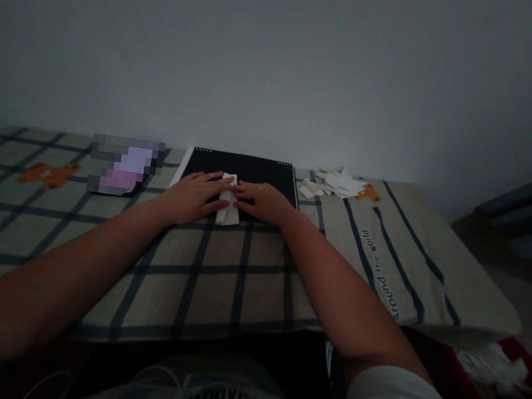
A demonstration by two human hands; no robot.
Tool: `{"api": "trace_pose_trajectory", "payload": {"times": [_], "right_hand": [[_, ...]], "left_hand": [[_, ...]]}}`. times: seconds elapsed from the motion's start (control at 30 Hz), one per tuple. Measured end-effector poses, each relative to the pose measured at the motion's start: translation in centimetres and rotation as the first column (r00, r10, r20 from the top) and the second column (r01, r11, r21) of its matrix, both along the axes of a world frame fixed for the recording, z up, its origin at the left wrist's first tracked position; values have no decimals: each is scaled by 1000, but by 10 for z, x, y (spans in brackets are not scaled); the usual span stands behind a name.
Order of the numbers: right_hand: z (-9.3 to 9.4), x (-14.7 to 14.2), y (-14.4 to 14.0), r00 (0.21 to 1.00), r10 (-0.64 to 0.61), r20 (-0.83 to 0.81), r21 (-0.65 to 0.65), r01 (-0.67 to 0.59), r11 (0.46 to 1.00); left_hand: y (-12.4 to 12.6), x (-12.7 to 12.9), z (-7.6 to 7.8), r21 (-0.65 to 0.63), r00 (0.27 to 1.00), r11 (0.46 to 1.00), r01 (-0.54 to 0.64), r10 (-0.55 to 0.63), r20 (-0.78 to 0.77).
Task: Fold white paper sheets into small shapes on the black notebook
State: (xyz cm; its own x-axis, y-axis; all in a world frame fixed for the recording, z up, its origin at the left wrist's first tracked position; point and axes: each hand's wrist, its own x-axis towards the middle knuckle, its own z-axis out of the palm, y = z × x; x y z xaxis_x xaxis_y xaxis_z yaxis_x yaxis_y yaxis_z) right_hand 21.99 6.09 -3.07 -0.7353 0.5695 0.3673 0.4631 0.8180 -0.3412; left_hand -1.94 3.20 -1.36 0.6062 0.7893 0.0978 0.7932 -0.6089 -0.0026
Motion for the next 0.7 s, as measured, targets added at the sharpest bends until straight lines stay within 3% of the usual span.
{"api": "trace_pose_trajectory", "payload": {"times": [0.4,0.7], "right_hand": [[5,-1,-4,999,-4,42,40,2,999],[4,0,-6,998,-7,-70,49,11,999]], "left_hand": [[0,-2,0,14,999,1000,-19,18,47],[-2,-1,2,25,999,1000,-11,10,38]]}}
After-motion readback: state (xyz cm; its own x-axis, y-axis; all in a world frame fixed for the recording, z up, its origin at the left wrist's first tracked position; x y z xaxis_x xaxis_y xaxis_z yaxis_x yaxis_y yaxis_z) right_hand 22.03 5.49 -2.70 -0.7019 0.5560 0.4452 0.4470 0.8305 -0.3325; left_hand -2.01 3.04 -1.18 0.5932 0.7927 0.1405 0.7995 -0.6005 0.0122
